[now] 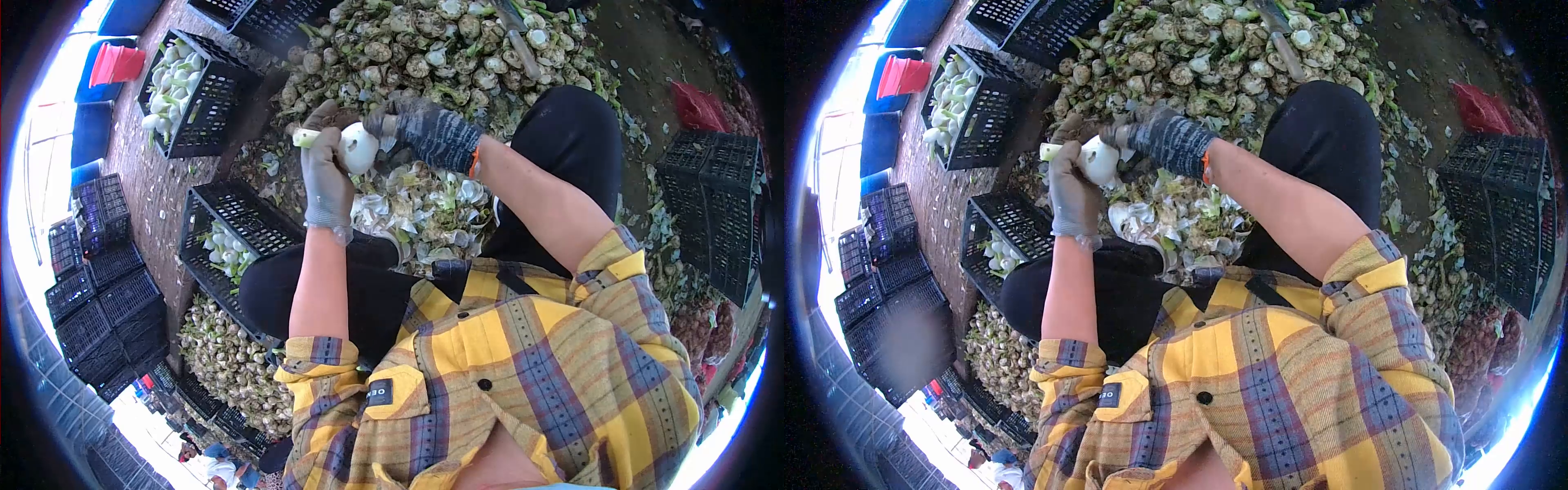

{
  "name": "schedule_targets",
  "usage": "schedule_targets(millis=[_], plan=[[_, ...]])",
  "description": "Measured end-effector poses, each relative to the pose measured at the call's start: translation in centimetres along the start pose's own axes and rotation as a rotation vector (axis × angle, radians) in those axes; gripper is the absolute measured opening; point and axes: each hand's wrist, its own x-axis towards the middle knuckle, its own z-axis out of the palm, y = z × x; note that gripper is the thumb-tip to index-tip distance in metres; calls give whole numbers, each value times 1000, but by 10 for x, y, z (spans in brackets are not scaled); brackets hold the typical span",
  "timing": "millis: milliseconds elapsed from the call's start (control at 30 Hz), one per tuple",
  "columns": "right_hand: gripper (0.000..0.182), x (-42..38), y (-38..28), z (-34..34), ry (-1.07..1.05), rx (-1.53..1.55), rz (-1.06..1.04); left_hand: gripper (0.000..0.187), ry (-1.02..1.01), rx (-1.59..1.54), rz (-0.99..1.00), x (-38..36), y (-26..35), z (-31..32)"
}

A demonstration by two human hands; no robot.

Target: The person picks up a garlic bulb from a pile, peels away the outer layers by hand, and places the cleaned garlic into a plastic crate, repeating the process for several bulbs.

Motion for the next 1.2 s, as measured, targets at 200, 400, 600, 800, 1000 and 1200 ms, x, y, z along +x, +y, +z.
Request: schedule_targets(millis=[200, 400, 600, 800, 1000, 1200], plan=[[44, 4, 25, -6, 65, -296, -60, 42, 178, 278, -80, -10, -8, 13], [33, 3, 16, -4, 235, -512, -138, 49, 230, 223, -96, -7, -3, 16], [14, 0, 2, -10, 269, -191, 183, 47, 202, -211, -123, 6, 0, -6], [55, -5, 11, 4, 86, -702, -165, 49, 199, -421, -231, 11, 0, -25], [39, -1, 26, 27, 11, -421, -265, 49, 147, -299, -174, 2, 2, -3], [31, -35, -13, 21, -415, -755, -62, 46, -42, 386, 286, -1, -5, -12]])
